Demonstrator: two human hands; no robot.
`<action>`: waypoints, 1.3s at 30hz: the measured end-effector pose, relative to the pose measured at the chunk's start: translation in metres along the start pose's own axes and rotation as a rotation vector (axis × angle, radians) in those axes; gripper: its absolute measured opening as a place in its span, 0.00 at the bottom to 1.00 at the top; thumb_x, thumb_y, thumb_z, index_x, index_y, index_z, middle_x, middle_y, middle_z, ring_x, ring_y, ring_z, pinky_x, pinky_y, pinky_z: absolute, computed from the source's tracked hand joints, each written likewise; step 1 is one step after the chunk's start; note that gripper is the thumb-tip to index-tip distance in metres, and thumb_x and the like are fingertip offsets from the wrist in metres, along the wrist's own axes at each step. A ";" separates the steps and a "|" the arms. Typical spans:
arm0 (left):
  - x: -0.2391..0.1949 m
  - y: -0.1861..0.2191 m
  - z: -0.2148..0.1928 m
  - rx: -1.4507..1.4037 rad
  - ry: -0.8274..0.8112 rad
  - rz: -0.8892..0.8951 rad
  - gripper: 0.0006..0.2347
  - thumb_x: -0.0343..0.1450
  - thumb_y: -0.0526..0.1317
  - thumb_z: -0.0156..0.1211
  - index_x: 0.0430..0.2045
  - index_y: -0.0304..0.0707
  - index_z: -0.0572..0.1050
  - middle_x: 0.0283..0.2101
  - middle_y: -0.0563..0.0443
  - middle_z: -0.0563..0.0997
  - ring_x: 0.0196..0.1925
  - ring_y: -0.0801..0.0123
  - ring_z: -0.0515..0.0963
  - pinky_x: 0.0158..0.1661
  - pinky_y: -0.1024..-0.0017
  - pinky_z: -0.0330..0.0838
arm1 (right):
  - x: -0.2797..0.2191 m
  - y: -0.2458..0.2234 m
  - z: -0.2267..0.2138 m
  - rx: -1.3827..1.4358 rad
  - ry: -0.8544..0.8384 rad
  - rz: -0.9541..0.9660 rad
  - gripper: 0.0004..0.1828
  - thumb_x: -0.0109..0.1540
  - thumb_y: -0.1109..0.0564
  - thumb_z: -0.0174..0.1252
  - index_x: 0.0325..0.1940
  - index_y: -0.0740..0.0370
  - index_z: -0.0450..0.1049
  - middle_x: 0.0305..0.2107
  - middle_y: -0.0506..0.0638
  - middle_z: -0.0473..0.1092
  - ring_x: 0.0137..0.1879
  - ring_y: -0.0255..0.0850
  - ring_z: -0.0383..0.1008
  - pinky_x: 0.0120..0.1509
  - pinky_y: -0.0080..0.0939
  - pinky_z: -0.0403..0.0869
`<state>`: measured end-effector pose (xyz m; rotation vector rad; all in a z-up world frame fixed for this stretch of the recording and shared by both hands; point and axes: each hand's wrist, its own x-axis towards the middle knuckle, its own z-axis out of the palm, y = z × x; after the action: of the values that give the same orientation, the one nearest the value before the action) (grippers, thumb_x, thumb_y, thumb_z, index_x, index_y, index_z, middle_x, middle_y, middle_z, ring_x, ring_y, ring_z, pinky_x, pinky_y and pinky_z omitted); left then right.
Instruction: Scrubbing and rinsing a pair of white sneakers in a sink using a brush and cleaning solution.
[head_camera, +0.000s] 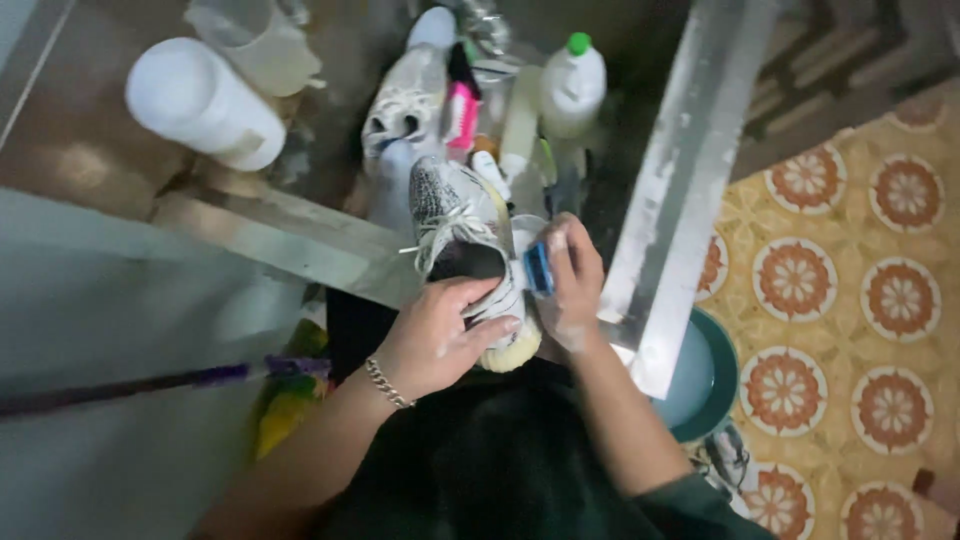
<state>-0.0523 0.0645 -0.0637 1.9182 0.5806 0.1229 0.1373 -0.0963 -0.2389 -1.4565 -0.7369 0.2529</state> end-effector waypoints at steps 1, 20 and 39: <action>0.003 -0.001 0.009 0.035 0.001 -0.026 0.26 0.72 0.51 0.85 0.63 0.36 0.92 0.58 0.37 0.97 0.63 0.39 0.95 0.54 0.52 0.92 | -0.004 0.004 0.004 -0.091 0.064 -0.061 0.25 0.79 0.41 0.61 0.60 0.70 0.80 0.60 0.68 0.79 0.72 0.62 0.81 0.83 0.64 0.74; 0.018 0.012 0.048 -0.035 -0.021 0.119 0.16 0.80 0.45 0.79 0.54 0.27 0.90 0.49 0.23 0.94 0.55 0.24 0.93 0.55 0.40 0.92 | 0.021 -0.137 0.020 -0.128 0.064 -0.418 0.19 0.73 0.54 0.71 0.30 0.58 0.74 0.27 0.55 0.67 0.33 0.59 0.69 0.48 0.59 0.69; -0.010 -0.004 0.058 -0.167 -0.104 0.013 0.14 0.80 0.34 0.68 0.58 0.32 0.92 0.50 0.34 0.97 0.57 0.45 0.96 0.60 0.50 0.91 | -0.005 -0.099 -0.007 -0.185 0.060 -0.269 0.20 0.73 0.49 0.73 0.29 0.53 0.76 0.26 0.52 0.71 0.34 0.59 0.74 0.49 0.59 0.74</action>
<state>-0.0428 0.0127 -0.0897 1.7552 0.4732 0.0765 0.1105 -0.1180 -0.1453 -1.5116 -0.9150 -0.0670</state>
